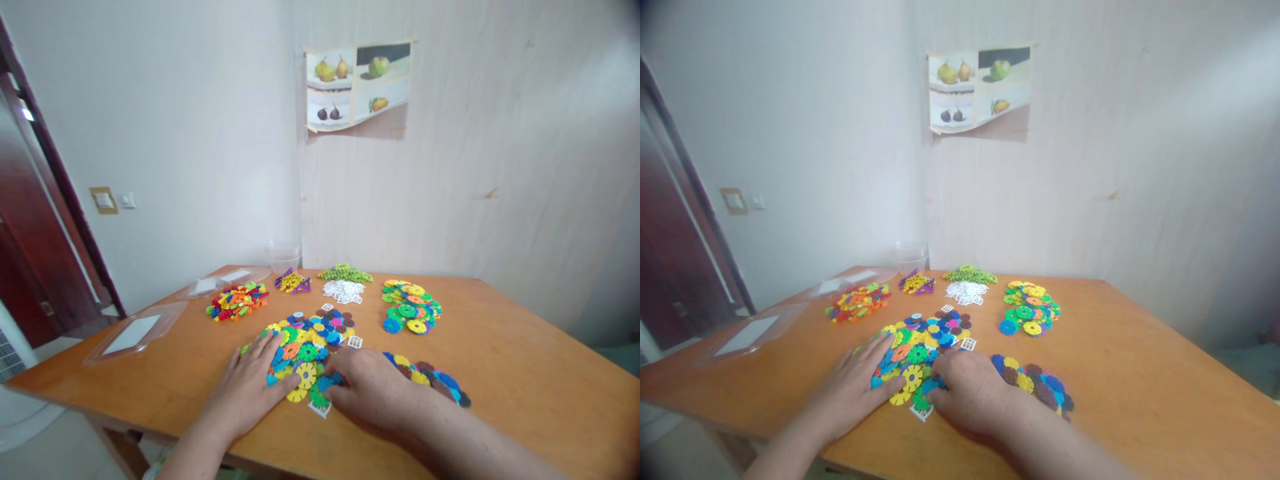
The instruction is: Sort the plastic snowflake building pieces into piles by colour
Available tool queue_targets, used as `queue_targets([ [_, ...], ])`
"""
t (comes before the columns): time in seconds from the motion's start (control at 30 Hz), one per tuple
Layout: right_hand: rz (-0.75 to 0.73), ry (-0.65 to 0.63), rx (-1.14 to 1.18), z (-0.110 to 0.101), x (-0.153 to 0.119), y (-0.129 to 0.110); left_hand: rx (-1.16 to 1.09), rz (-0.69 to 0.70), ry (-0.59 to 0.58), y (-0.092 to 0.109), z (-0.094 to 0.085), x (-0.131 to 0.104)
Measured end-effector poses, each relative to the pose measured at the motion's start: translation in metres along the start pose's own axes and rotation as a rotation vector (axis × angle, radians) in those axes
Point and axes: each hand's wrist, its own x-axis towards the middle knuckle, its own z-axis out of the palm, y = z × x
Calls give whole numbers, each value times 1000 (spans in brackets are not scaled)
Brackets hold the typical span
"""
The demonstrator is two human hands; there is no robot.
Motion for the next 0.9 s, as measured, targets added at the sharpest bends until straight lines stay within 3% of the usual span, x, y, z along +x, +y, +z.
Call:
queue_targets([
  [0.37,-42,36,-113,7,1,1,31,4,6,-5,3,4],
  [0.6,-60,66,-26,4,3,5,46,6,21,-9,7,7],
  [0.73,-7,136,108,-16,6,20,44,12,29,-11,8,7],
  [0.9,247,179,241,-56,3,63,52,19,27,-14,11,8],
])
